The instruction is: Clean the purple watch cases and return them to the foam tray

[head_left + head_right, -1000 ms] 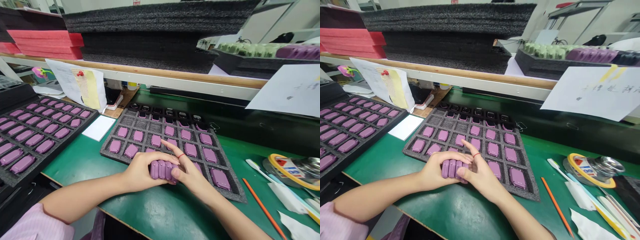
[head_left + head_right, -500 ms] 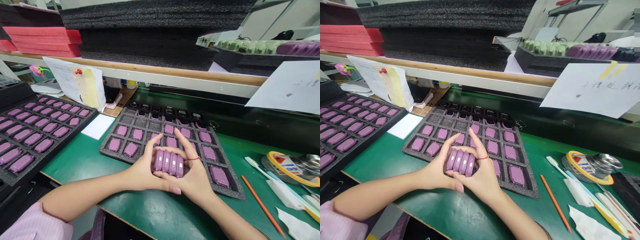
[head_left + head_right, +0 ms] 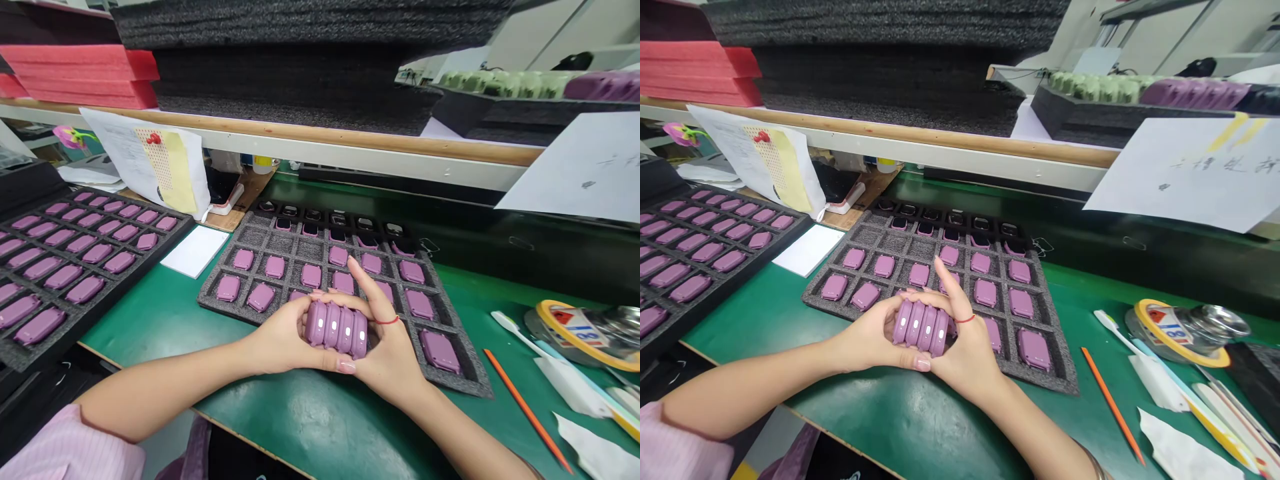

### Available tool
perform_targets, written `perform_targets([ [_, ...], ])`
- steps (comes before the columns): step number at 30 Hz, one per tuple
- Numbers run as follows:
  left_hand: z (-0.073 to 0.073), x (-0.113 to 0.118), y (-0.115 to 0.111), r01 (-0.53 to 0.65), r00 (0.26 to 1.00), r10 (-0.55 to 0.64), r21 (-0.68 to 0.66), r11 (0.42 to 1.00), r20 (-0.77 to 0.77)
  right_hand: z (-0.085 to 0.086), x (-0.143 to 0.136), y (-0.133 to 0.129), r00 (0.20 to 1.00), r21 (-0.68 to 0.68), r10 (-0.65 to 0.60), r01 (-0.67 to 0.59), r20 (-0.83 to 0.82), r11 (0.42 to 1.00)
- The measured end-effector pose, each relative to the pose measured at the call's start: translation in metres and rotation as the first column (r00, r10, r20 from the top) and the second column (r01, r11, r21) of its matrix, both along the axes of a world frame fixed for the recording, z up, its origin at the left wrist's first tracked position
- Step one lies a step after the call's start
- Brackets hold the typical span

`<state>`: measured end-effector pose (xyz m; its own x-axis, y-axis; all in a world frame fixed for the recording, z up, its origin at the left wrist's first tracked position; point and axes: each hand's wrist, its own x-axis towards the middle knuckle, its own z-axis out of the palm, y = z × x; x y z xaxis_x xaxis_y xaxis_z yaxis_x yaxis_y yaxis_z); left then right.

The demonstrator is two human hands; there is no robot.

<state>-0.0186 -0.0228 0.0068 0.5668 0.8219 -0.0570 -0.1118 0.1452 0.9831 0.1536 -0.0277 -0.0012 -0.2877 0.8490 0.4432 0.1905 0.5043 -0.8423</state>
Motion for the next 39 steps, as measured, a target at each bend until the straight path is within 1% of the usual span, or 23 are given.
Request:
perform_targets([
  [4,0.001,0.002,-0.003,-0.030,1.000,0.030,0.011,0.999,-0.001,-0.005,0.000,0.002,1.000,0.025,0.005,-0.006,0.012,1.000],
  [6,0.001,0.003,-0.005,-0.066,0.998,0.066,0.020,0.998,-0.008,-0.008,0.001,0.002,1.000,0.044,0.012,-0.013,0.024,0.999],
  [10,0.000,0.005,-0.007,-0.153,0.985,0.154,0.025,0.988,-0.079,-0.013,0.001,0.004,0.998,0.077,0.043,-0.047,0.045,0.996],
  [13,-0.002,0.007,-0.008,-0.173,0.978,0.173,0.015,0.985,-0.117,-0.018,0.001,0.005,0.997,0.085,0.051,-0.055,0.054,0.995],
  [15,-0.003,0.008,-0.007,-0.184,0.973,0.188,0.035,0.982,-0.138,-0.019,0.000,0.004,0.997,0.105,0.055,-0.061,0.061,0.993],
  [17,-0.003,0.008,-0.007,-0.201,0.963,0.208,0.061,0.978,-0.173,-0.017,0.001,0.002,0.991,0.113,0.057,-0.070,0.119,0.991],
  [18,-0.003,0.009,-0.006,-0.215,0.956,0.226,0.073,0.974,-0.188,-0.014,0.003,0.000,0.983,0.111,0.051,-0.071,0.175,0.991],
  [20,-0.003,0.009,-0.006,-0.251,0.941,0.266,0.097,0.963,-0.209,-0.004,0.014,-0.004,0.946,0.113,0.024,-0.063,0.323,0.992],
  [21,-0.003,0.009,-0.006,-0.268,0.934,0.285,0.105,0.958,-0.216,0.002,0.024,-0.006,0.918,0.128,-0.012,-0.042,0.396,0.991],
  [23,-0.002,0.008,-0.006,-0.283,0.926,0.298,0.097,0.954,-0.230,0.011,0.054,-0.009,0.844,0.175,-0.150,0.068,0.515,0.982],
  [24,-0.002,0.007,-0.006,-0.281,0.926,0.293,0.083,0.956,-0.239,0.013,0.073,-0.011,0.784,0.207,-0.260,0.171,0.564,0.963],
  [25,-0.002,0.007,-0.006,-0.275,0.927,0.283,0.068,0.959,-0.245,0.014,0.093,-0.012,0.696,0.222,-0.370,0.297,0.616,0.929],
  [26,-0.003,0.006,-0.006,-0.268,0.929,0.273,0.057,0.962,-0.249,0.012,0.114,-0.014,0.577,0.243,-0.459,0.413,0.676,0.878],
  [27,-0.003,0.006,-0.005,-0.261,0.930,0.266,0.052,0.964,-0.255,0.010,0.133,-0.016,0.420,0.265,-0.511,0.517,0.750,0.814],
  [28,-0.004,0.006,-0.005,-0.257,0.928,0.262,0.053,0.965,-0.265,0.006,0.150,-0.019,0.276,0.287,-0.534,0.605,0.799,0.743],
  [29,-0.005,0.006,-0.004,-0.255,0.924,0.260,0.056,0.965,-0.281,0.002,0.165,-0.022,0.201,0.294,-0.533,0.651,0.822,0.700],
  [30,-0.005,0.005,-0.004,-0.252,0.918,0.257,0.056,0.966,-0.301,-0.003,0.175,-0.025,0.149,0.289,-0.518,0.687,0.842,0.667],
  [31,-0.006,0.005,-0.003,-0.248,0.912,0.251,0.051,0.967,-0.323,-0.008,0.182,-0.028,0.132,0.270,-0.502,0.712,0.855,0.648],
  [33,-0.006,0.005,-0.002,-0.224,0.915,0.220,0.029,0.974,-0.337,-0.018,0.189,-0.031,0.148,0.213,-0.476,0.753,0.867,0.623],
  [35,-0.005,0.005,-0.001,-0.199,0.935,0.190,-0.002,0.980,-0.299,-0.024,0.191,-0.031,0.191,0.151,-0.477,0.793,0.858,0.590],
  [37,-0.003,0.004,0.000,-0.182,0.951,0.168,-0.029,0.983,-0.261,-0.024,0.195,-0.029,0.264,0.087,-0.513,0.823,0.816,0.562],
  [39,-0.003,0.004,0.001,-0.171,0.953,0.161,-0.019,0.985,-0.255,-0.018,0.203,-0.028,0.351,0.032,-0.584,0.839,0.732,0.544],
])
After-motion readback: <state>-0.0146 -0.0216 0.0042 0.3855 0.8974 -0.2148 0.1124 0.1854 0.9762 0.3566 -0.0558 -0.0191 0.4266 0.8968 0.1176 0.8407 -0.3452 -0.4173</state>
